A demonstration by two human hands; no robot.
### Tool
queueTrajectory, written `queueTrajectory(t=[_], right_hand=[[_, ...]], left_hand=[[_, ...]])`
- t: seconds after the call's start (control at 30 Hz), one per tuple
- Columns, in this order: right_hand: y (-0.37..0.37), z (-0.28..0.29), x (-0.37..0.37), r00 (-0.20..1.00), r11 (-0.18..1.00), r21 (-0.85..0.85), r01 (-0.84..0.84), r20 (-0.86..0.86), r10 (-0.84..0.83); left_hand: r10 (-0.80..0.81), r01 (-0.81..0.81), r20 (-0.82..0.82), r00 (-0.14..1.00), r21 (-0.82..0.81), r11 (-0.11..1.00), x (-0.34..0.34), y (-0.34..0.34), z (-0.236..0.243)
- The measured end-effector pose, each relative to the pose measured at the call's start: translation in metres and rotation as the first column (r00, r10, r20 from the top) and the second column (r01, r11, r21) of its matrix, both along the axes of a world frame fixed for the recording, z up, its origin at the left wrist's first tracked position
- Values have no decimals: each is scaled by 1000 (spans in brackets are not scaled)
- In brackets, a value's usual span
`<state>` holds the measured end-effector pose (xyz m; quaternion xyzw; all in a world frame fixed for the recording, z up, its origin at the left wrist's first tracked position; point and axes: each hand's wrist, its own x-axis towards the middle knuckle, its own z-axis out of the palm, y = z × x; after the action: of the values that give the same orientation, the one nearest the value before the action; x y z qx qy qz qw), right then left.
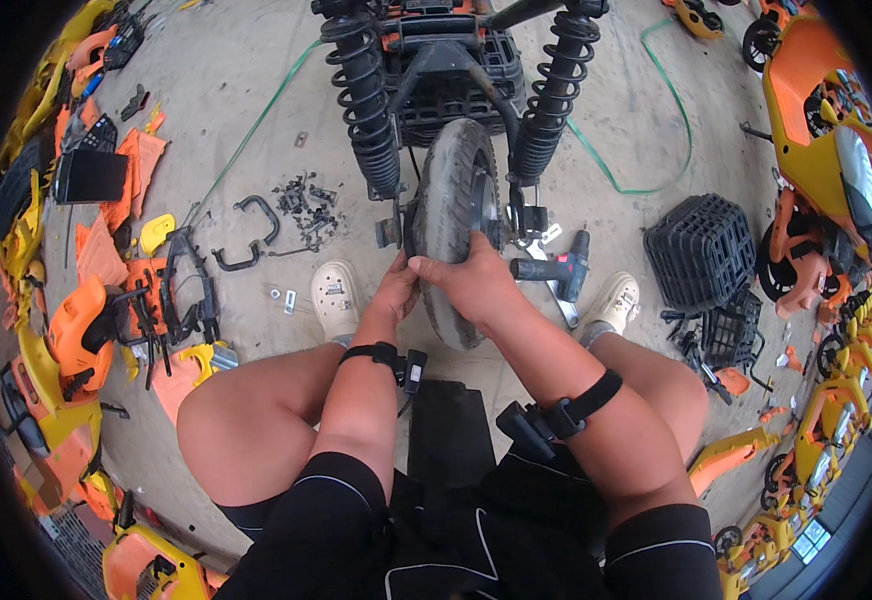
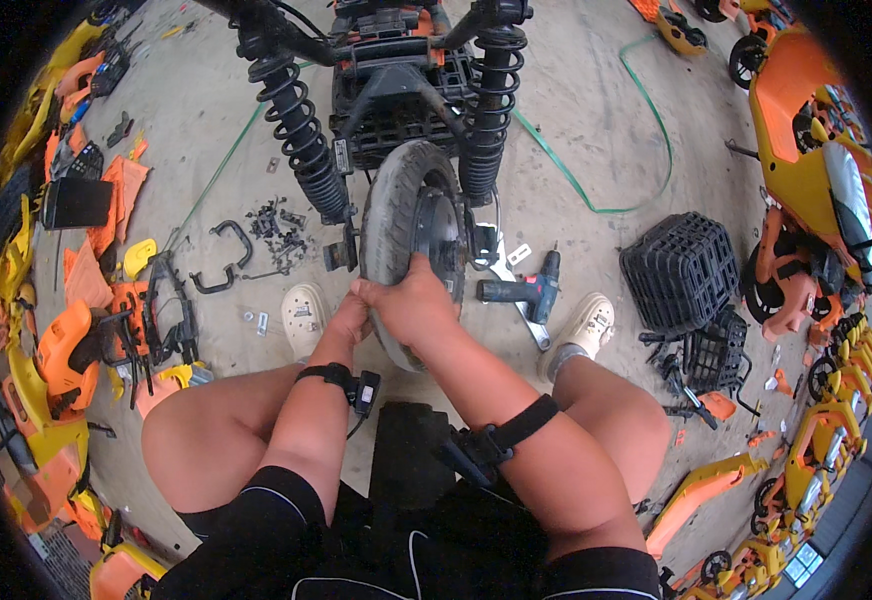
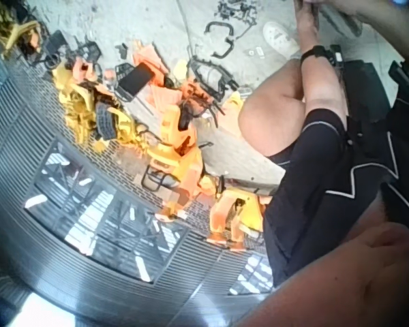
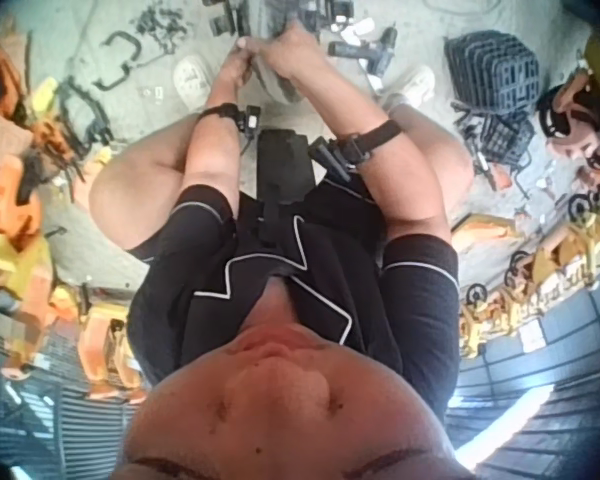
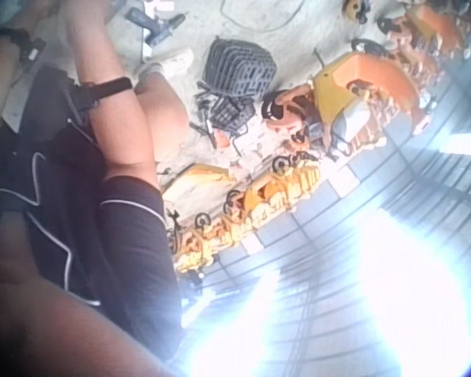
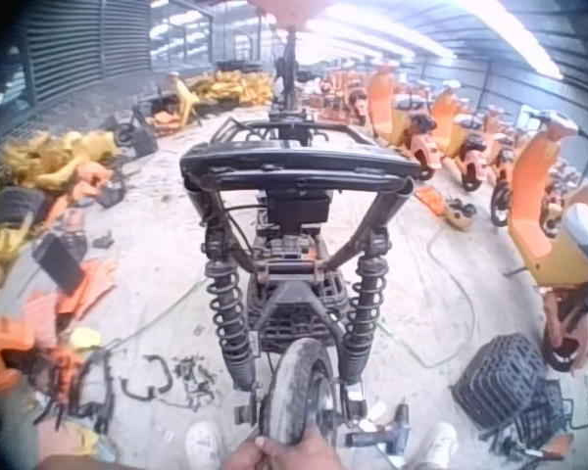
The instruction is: The person removes a tire from the rear axle of a scooter frame, then fits a new tire onto the rim by hand. They manipulate the tire to seat it onto the rim and then reattach the wheel assembly to the scooter's rear axle.
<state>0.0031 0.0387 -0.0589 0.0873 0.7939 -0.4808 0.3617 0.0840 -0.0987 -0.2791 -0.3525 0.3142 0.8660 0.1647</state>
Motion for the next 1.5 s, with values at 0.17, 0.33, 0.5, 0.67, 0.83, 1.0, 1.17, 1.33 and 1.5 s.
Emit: queueTrajectory(t=[0.17,0.33,0.5,0.67,0.83,1.0,1.17,1.33,1.5], right_hand=[[-19,8,1,983,970,191,-149,-79,167],[-14,-3,-2,996,1000,21,11,-94,-9],[-19,-5,-2,989,999,-21,43,-138,-46],[-20,-10,-4,991,999,-14,50,-124,-51],[-23,10,-2,995,994,-90,60,-81,-67],[-24,18,-2,1000,993,-118,-3,-4,3],[-27,21,-3,1000,990,-138,-7,16,9],[-33,27,-2,1000,990,-138,20,-2,-21],[-35,28,-1,1000,995,-93,30,-6,-31]], left_hand=[[22,-22,13,1000,-13,1000,16,-10,-26],[163,-146,113,980,-143,979,0,7,10],[281,-290,-71,957,-218,932,11,11,-21],[140,-127,-41,989,-713,689,9,15,-18],[185,-142,29,982,-530,836,1,-1,19],[217,-214,-55,975,52,975,-17,-9,11],[330,-322,-26,944,160,933,-25,2,9],[403,-397,-37,914,117,910,-29,9,10],[450,-450,15,893,79,889,-33,9,33]])
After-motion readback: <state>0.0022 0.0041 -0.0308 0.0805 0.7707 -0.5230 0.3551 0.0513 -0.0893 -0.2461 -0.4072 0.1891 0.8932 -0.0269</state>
